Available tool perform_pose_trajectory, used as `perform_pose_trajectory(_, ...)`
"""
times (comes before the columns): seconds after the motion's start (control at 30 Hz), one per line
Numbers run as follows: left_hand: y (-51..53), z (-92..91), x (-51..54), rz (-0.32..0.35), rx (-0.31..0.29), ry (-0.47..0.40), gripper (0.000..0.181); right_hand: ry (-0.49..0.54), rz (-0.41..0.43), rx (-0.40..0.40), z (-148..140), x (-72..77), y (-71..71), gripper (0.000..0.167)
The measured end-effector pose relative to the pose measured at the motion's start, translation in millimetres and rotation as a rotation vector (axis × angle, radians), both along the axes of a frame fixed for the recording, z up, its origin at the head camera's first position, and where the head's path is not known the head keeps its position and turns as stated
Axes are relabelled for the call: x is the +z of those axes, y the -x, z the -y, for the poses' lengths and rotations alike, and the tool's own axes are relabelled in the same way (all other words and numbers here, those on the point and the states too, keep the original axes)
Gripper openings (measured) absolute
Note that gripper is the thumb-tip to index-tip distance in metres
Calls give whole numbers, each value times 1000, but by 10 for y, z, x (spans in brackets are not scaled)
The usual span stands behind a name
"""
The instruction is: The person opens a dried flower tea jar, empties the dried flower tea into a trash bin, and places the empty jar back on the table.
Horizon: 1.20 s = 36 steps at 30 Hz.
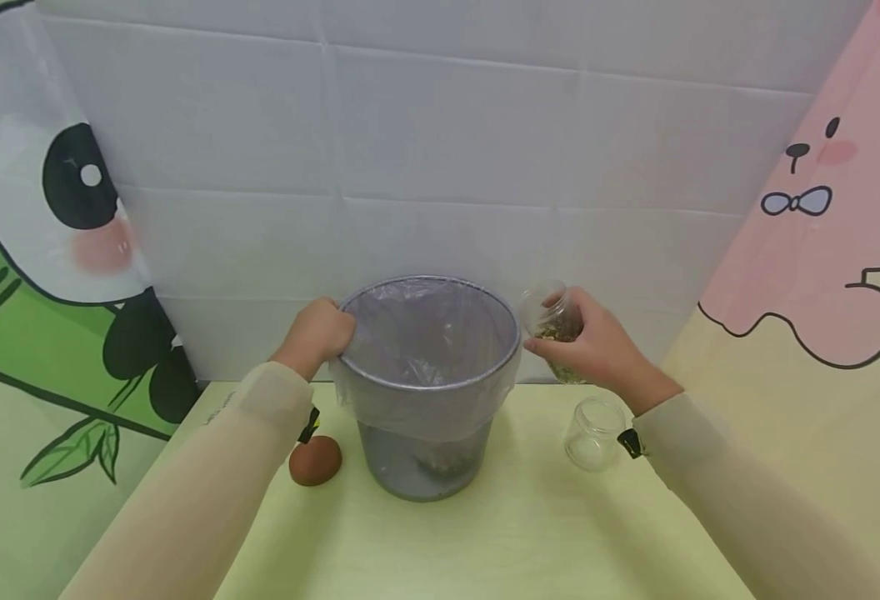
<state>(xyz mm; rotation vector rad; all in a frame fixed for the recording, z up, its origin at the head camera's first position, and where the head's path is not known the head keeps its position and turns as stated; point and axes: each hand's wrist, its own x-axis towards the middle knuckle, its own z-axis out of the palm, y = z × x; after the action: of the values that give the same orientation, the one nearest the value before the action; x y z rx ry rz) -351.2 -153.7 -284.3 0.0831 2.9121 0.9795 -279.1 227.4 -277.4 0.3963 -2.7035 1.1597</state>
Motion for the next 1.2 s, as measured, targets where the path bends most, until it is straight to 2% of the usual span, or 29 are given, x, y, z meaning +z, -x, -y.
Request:
perform_pose_trajectory(0.3, -2, -7, 6, 2, -4, -4, 57, -77, -24, -14, 57, 197, 194, 66)
perform_pose_trajectory(0.47, 7, -7, 6, -2, 1, -3, 57, -161, -60, -33, 64, 266, 295, 69)
perform_pose_trajectory(0.7, 29, -2, -3, 8, 5, -6, 57, -254, -83, -58, 44, 328, 399, 65)
perform_pose_trajectory(0.9, 28, 4, -20, 4, 9, -18, 55, -295, -110, -62, 97, 383, 446, 65)
perform_pose_trajectory(1.2, 20, -7, -22, -10, 11, -17, 56, -370, -156, -55, 244, 442, 441, 63)
